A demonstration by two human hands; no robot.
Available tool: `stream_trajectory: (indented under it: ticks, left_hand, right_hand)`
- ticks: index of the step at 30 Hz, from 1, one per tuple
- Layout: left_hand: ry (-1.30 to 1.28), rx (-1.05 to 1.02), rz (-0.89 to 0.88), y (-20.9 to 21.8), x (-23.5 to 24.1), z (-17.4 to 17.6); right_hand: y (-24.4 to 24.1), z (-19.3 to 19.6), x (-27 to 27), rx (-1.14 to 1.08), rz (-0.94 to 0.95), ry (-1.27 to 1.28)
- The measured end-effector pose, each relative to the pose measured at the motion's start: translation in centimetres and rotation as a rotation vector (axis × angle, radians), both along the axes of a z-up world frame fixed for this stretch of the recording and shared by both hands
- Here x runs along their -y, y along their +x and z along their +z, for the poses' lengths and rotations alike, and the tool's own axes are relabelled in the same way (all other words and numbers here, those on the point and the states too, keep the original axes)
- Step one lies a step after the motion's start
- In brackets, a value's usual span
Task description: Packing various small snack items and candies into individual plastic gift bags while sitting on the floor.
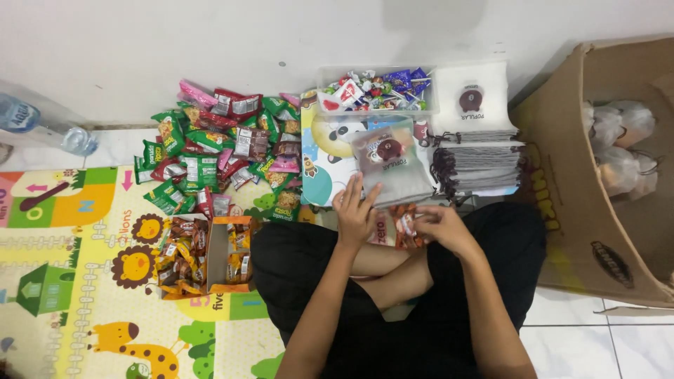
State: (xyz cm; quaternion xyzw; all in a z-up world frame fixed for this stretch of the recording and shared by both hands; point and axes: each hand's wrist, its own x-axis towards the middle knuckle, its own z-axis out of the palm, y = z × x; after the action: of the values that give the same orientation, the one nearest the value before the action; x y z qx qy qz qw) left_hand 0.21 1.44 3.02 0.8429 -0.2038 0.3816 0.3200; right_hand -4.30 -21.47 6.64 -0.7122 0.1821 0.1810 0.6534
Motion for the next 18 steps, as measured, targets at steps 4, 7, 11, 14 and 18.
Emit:
stream_trajectory:
  ticks: [4,7,11,14,18]
  left_hand:
    - [0.008,0.028,-0.002,0.2,0.1,-0.4]
    - [0.038,0.039,0.002,0.2,0.1,-0.5]
    - [0.027,0.025,-0.01,0.2,0.1,-0.6]
    - [0.023,0.007,-0.014,0.0,0.1,-0.4]
    - [0.062,0.018,-0.006,0.1,-0.1,-0.8]
  right_hand:
    - [0.5,-3.4,-0.6,0.127,-0.274,0.012]
    - [0.4,-2.8,-3.3,0.141,-0.519,0.238]
    - [0.7,-1.4,-7.3,0.202,-0.583,0.433]
    - [1.3,-2.1,-9.0,0.242,-0.604,0.449]
    - [2.6,-5.3,-8.9,0.285,-0.659,0.294]
